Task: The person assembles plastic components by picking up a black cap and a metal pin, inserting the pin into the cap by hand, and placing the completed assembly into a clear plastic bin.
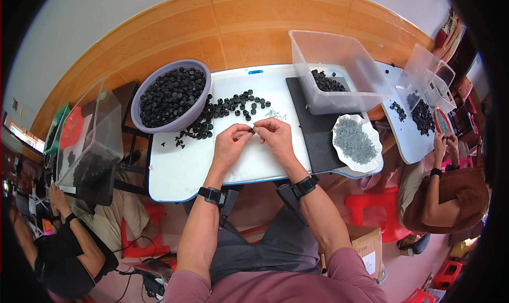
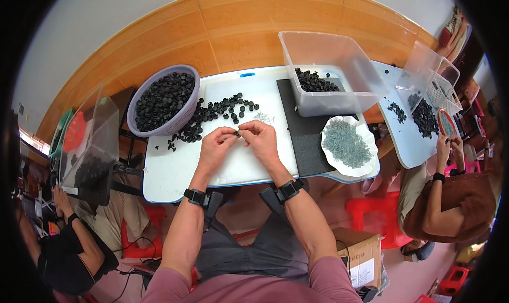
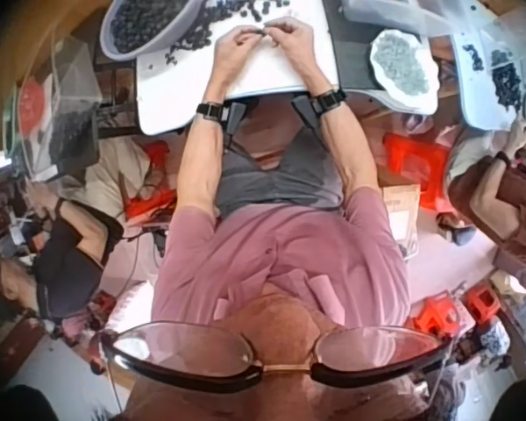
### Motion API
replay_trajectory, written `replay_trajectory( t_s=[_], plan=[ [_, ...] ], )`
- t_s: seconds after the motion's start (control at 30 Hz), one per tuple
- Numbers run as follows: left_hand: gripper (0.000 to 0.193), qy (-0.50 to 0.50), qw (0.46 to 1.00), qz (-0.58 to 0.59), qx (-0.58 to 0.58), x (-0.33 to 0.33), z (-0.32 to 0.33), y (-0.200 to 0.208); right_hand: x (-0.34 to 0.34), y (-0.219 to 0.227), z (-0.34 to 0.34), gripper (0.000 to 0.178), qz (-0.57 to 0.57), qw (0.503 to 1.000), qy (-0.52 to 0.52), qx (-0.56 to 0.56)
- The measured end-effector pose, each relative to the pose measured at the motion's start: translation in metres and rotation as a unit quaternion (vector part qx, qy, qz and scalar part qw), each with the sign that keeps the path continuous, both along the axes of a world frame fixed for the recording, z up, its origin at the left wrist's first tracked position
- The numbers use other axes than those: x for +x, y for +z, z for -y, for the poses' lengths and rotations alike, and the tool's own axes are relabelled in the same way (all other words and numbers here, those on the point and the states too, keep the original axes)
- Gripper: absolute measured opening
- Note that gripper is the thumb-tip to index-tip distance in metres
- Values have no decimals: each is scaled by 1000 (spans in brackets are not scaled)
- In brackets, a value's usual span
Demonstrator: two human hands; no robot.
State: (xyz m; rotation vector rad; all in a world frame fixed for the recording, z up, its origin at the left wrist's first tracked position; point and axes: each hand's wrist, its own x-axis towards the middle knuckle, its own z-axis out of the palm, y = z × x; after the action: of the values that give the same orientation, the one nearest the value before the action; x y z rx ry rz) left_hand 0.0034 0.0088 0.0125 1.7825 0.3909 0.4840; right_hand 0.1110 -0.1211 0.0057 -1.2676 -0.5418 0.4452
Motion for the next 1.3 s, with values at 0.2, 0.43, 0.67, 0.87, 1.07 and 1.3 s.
replay_trajectory(
  t_s=[0.2, 0.43, 0.67, 0.87, 1.07, 1.3],
  plan=[
    [20, 7, 1000, -4, -11, -2, -1, 0, -2, 0, -2, 11, 16, 1000, -15, -9],
    [20, 13, 1000, 0, -8, -2, 0, 2, -8, 1, -4, 7, 51, 997, -54, -30],
    [22, 9, 1000, -6, -18, -3, 1, 5, -10, -1, -2, 8, 78, 993, -76, -50],
    [24, 3, 999, 40, -13, -3, -3, -2, -15, -3, -5, 7, 180, 977, -94, -72],
    [22, 19, 999, 31, -8, -3, 0, -1, -17, 0, -3, 8, 132, 985, -84, -65],
    [24, 18, 999, 24, 25, -4, 2, 2, -16, -2, -2, 9, 205, 970, -99, -84]
  ],
)
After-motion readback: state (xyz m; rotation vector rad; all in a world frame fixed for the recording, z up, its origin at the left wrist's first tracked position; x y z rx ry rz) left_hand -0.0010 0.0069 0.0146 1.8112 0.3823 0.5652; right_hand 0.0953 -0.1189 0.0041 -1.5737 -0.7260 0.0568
